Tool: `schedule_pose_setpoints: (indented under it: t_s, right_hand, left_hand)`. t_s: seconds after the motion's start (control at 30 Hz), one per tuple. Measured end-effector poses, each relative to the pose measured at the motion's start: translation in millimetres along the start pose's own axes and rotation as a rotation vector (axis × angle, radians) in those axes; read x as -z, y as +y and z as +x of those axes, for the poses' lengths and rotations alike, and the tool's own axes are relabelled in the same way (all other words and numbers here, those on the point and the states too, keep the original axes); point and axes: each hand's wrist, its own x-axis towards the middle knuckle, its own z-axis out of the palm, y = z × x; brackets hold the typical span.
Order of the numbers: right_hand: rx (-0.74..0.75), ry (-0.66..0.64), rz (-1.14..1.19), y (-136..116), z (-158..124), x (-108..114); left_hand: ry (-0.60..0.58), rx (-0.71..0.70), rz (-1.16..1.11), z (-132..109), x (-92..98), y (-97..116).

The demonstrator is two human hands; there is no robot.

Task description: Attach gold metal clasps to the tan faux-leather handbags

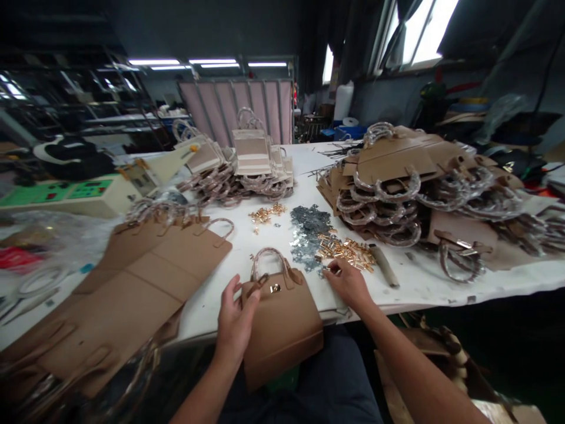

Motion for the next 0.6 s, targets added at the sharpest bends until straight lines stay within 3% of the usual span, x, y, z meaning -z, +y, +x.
schedule_pose_setpoints:
  t_s: [0.1, 0.17, 0.27, 0.4, 0.5, 0.6]
  right_hand:
    - [-0.086, 0.001, 0.298, -4.6, -12.3, 5.9]
    - [-0.140, -0.031, 0.475, -14.4, -21.5, 7.0]
    - [-0.195, -0.131, 0.647, -34.6, -35.6, 1.6]
    - [-0.068, -0.319, 0.662, -54.2, -53.0, -17.6]
    - [0.129, -0.290, 0.440, -57.6, -57.8, -26.7]
    - [0.302, -0.280, 0.246, -54.3, -54.1, -25.1]
  left_hand:
    - [0.010, -0.349, 0.241, 3.1, 3.7, 18.1]
    - [-0.116, -0.553, 0.311, 9.7, 0.7, 34.4]
    - [-0.403, -0.745, 0.402, 28.9, -14.9, 56.3]
    - [-0.732, -0.795, 0.618, 61.9, -46.3, 70.0]
    - [-0.911, -0.778, 0.791, 79.6, -64.5, 72.9]
    - [-0.992, -0.774, 0.836, 89.9, -73.2, 76.8]
